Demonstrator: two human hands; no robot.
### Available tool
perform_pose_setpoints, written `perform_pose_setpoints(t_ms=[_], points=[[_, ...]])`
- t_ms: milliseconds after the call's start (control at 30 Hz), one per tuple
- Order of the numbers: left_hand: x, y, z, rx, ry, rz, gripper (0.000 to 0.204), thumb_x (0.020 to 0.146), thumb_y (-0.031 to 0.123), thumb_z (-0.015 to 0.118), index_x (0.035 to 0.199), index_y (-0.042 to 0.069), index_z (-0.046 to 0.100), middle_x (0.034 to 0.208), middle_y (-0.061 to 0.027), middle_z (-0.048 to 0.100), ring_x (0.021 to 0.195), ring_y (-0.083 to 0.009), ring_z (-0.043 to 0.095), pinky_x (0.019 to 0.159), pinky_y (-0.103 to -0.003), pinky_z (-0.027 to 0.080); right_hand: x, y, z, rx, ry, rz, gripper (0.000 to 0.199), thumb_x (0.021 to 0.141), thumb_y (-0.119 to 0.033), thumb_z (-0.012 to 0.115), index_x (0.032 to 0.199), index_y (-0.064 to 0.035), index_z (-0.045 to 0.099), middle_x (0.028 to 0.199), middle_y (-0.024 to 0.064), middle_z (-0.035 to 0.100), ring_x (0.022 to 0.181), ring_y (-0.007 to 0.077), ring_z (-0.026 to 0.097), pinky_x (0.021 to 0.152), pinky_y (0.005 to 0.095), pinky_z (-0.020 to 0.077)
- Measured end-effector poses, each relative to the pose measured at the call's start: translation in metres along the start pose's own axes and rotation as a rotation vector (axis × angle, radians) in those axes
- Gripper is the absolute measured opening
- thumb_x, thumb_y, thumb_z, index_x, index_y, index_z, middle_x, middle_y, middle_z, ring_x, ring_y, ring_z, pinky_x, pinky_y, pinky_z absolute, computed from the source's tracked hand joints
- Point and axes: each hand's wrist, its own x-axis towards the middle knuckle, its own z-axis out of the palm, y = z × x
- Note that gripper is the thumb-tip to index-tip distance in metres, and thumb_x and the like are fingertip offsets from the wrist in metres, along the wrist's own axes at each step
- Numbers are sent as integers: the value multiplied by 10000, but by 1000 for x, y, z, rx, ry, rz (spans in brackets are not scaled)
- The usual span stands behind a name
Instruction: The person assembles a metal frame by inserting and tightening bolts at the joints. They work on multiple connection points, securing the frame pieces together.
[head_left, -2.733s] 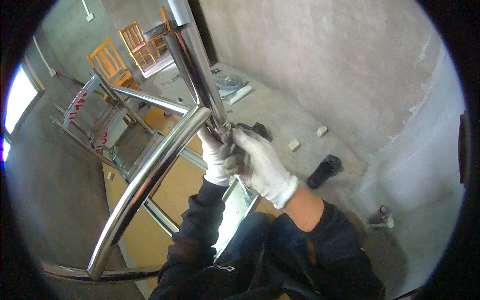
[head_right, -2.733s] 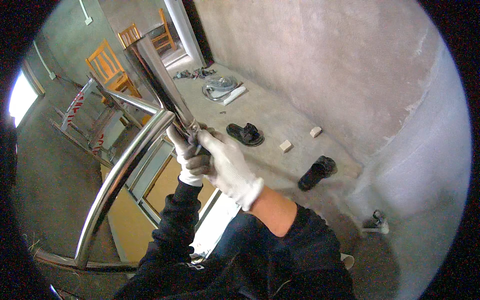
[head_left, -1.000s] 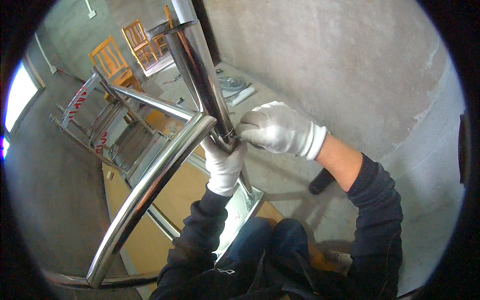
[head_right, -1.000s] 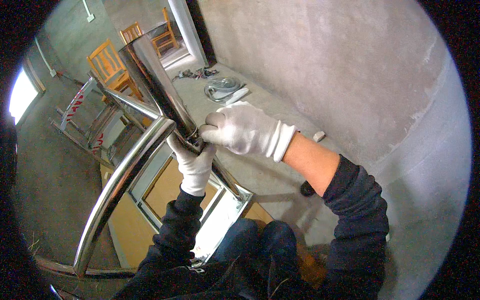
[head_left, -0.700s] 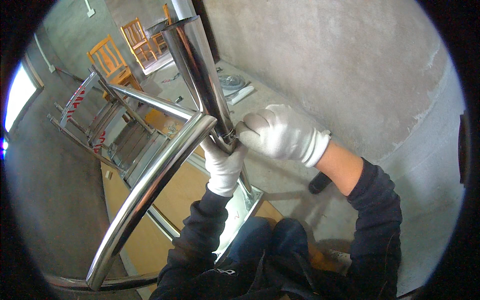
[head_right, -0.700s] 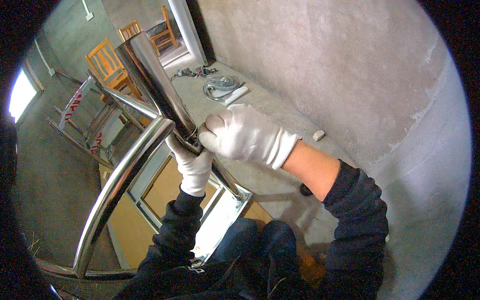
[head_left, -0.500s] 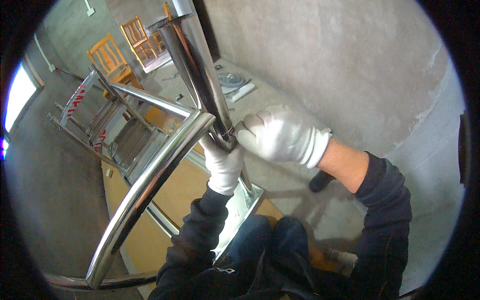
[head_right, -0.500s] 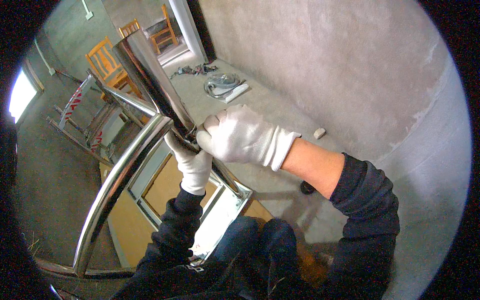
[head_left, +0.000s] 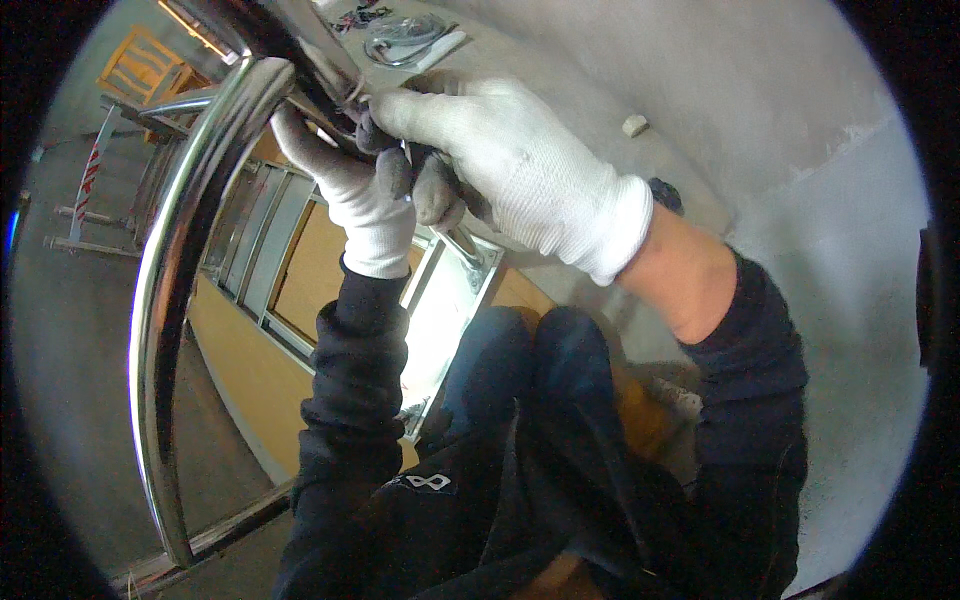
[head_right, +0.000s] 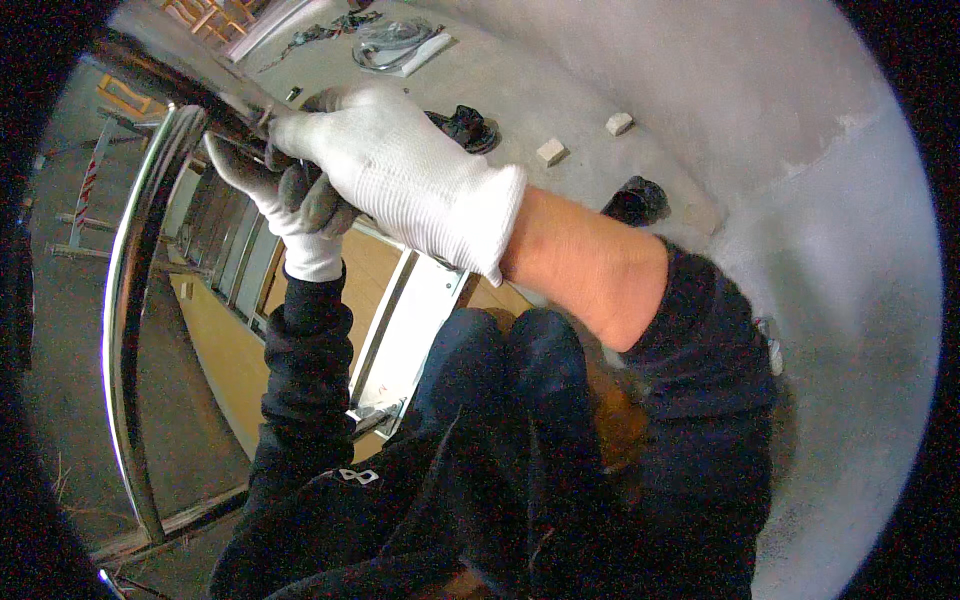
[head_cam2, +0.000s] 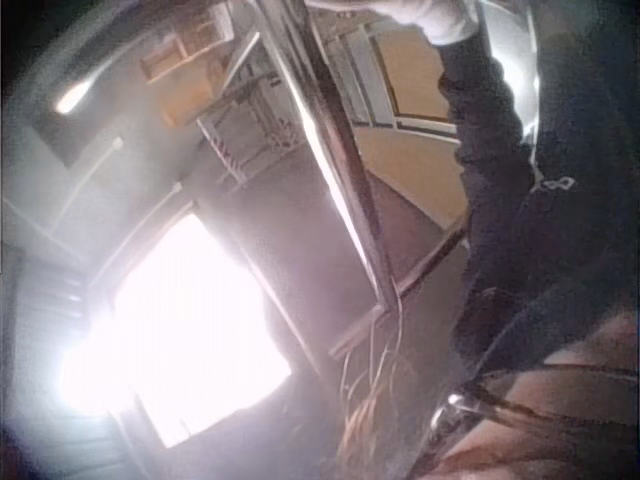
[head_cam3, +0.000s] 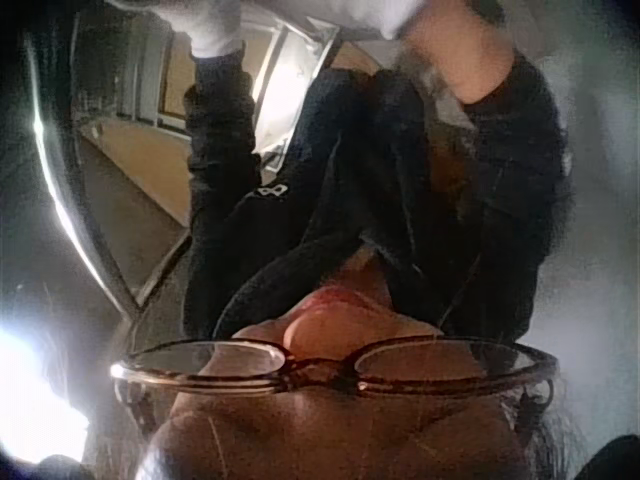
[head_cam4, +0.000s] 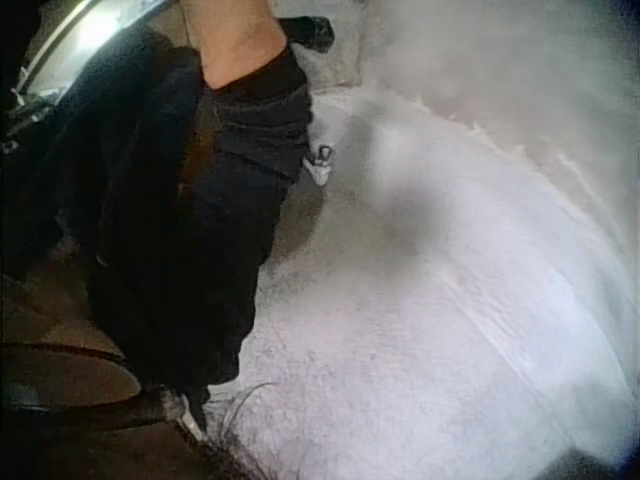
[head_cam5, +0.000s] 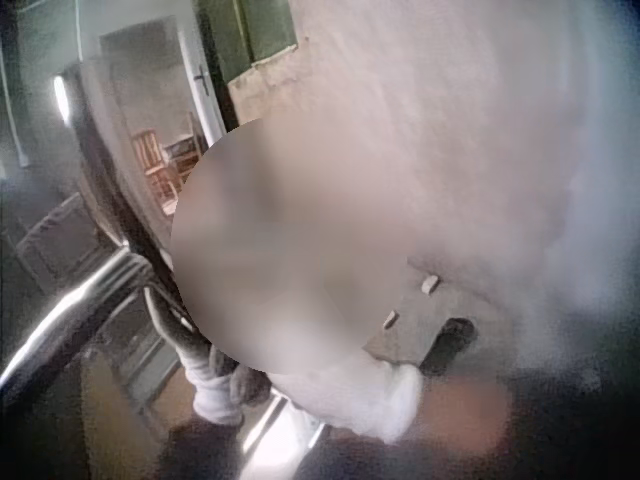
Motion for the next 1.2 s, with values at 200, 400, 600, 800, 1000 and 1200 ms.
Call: perform_pose_setpoints(t_ms=[200, 400, 600, 800, 1000, 1200], points=[[-77, -15, -6, -87, -79, -278, 892, 790, -20, 726, 1523, 106, 235, 1284, -131, 511, 1040, -213, 578, 930, -373, 480, -49, 100, -47, 10, 310, 142, 313, 987, -289, 548, 1061, -16, 682, 810, 89, 674, 731, 152, 624, 676, 308, 487], [-215, -120, -28, 259, -760, -915, 644, 817, 49, 759, 1385, 18, 458, 1220, -100, 618, 1088, -178, 576, 927, -327, 476, -117, 292, -41, -562, 186, 713, 350, 960, -377, 553, 1138, -102, 674, 900, 161, 694, 838, 289, 670, 753, 408, 503], [-256, -181, -23, 313, -1162, -990, 696, 821, 147, 736, 1441, 88, 425, 1456, -79, 490, 1313, -223, 478, 1132, -342, 339, -111, 363, -12, -666, -15, 756, 307, 954, -341, 511, 1072, -80, 622, 960, 209, 672, 954, 408, 636, 823, 515, 485], [-286, -199, -31, -190, -926, -1465, 807, 879, -8, 615, 1563, 125, 207, 1584, -99, 304, 1445, -245, 302, 1171, -373, 277, -120, 405, -5, -569, -57, 757, 303, 955, -335, 507, 1093, -100, 638, 1029, 195, 666, 1001, 404, 613, 839, 500, 475], [-245, -179, -5, -152, -923, -1664, 812, 858, -53, 603, 1556, 84, 212, 1596, -100, 275, 1449, -219, 286, 1187, -352, 253, -114, 417, -1, -617, -109, 680, 305, 961, -340, 489, 1026, -86, 646, 948, 181, 675, 933, 399, 640, 799, 501, 497], [-260, -190, -12, -143, -969, -1522, 797, 839, -74, 602, 1541, 45, 244, 1584, -118, 295, 1426, -218, 324, 1179, -334, 266, -103, 431, 4, -805, -238, 658, 218, 907, -218, 518, 949, -92, 691, 890, 150, 695, 854, 363, 685, 717, 492, 533]])
